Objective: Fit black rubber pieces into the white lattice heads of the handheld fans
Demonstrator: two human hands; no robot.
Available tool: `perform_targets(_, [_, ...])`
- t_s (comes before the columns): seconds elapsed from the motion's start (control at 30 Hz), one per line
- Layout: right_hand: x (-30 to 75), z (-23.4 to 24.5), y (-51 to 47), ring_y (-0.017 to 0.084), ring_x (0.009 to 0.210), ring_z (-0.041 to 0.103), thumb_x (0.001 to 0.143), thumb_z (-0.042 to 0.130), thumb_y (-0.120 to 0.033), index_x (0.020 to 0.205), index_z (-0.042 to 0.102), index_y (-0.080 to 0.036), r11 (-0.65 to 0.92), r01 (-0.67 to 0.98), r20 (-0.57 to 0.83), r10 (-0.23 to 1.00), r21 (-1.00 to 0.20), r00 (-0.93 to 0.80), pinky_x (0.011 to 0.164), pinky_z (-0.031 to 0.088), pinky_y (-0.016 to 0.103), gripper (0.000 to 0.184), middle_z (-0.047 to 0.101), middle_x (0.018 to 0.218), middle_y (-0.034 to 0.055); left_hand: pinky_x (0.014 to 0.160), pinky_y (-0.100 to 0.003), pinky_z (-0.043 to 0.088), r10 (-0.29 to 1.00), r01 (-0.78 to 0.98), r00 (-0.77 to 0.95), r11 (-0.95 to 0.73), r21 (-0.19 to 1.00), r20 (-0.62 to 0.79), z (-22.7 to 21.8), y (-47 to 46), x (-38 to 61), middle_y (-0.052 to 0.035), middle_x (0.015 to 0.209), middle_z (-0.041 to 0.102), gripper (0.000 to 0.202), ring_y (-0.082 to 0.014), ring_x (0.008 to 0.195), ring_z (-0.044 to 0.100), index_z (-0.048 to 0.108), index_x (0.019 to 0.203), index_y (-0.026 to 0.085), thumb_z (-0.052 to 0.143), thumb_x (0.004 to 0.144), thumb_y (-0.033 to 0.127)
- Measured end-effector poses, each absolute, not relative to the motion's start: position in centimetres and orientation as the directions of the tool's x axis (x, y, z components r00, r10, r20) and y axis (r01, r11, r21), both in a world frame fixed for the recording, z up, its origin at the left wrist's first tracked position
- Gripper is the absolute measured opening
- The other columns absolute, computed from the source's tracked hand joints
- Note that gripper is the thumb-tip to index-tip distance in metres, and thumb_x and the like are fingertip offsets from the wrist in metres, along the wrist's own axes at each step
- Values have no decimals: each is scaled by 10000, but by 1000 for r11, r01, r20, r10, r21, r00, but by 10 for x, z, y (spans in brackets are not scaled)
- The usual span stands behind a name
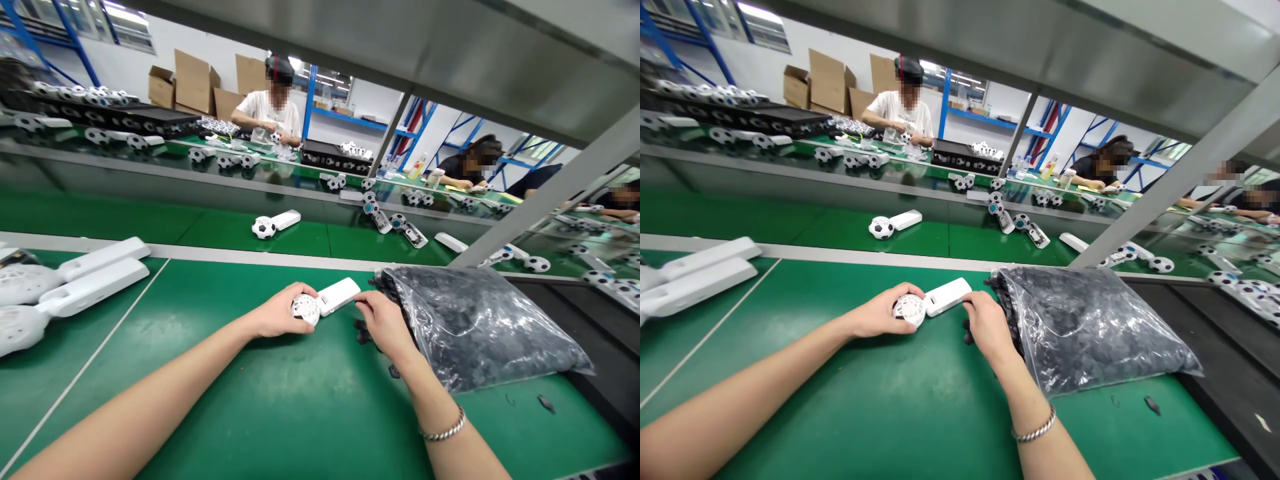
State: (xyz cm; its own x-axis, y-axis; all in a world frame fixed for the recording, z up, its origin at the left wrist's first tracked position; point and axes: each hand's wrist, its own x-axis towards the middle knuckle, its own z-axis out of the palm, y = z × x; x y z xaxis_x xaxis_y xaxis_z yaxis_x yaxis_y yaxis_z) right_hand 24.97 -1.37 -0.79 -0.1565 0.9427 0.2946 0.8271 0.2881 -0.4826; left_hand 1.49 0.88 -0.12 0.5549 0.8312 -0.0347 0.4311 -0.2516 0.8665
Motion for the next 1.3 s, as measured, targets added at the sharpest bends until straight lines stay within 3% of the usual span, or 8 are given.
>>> perform_targets(0.07, [241,-7,-18,172,756,583,822,509,-167,893,585,-198,301,648,261,952,-700,-160,703,452,281,108,616,812,18,886,-374,391,865,481,501,-263,836,-16,-1,12,12,-33,1026,464,530,-238,992,471,513,1055,210,681,553,250])
perform_targets(0.17, [228,-7,-24,155,715,573,796,566,-187,828,604,-195,336,499,267,941,-799,-206,671,453,264,51,619,759,0,893,-363,386,873,470,488,-258,844,-5,-3,16,8,-31,1036,466,555,-230,991,479,519,1070,211,694,545,259])
perform_targets(0.33, [215,-8,-27,164,792,557,818,564,-174,839,639,-214,499,464,389,865,-732,-316,726,443,280,88,606,824,23,817,-311,416,811,365,582,-199,910,-56,-4,20,1,-27,1083,492,593,-198,949,510,450,1160,222,658,605,242])
perform_targets(0.5, [208,-9,-27,171,880,536,866,483,-148,954,620,-237,605,454,431,792,-654,-433,795,436,310,185,584,897,38,845,-325,412,788,387,616,-291,875,-10,-4,17,2,-34,1079,470,587,-208,979,496,442,1162,217,639,608,223])
perform_targets(0.73, [199,-12,-26,180,832,536,853,481,-134,925,571,-211,679,513,445,733,-526,-515,771,428,320,138,596,859,39,870,-350,408,809,391,584,-354,850,68,-11,13,11,-41,1096,459,645,-226,1001,483,435,1128,221,717,574,391])
perform_targets(0.83, [200,-16,-25,173,791,539,826,506,-118,911,540,-198,642,534,429,766,-550,-479,734,436,298,122,587,839,33,861,-347,406,813,397,577,-364,843,78,-10,12,12,-44,1068,469,608,-221,986,481,443,1112,212,689,609,449])
perform_targets(1.0, [200,-15,-24,163,753,549,818,554,-172,884,520,-206,575,506,404,816,-643,-414,702,448,280,81,583,815,21,852,-334,401,814,423,574,-382,822,83,-9,11,13,-34,1044,461,559,-210,975,474,440,1104,209,685,623,354])
perform_targets(1.3, [197,-15,-24,168,783,552,814,550,-162,893,519,-214,535,469,377,839,-702,-393,743,445,304,99,585,834,22,845,-336,409,826,417,554,-382,825,103,-10,7,15,-30,1044,456,515,-210,971,476,447,1089,220,650,619,283])
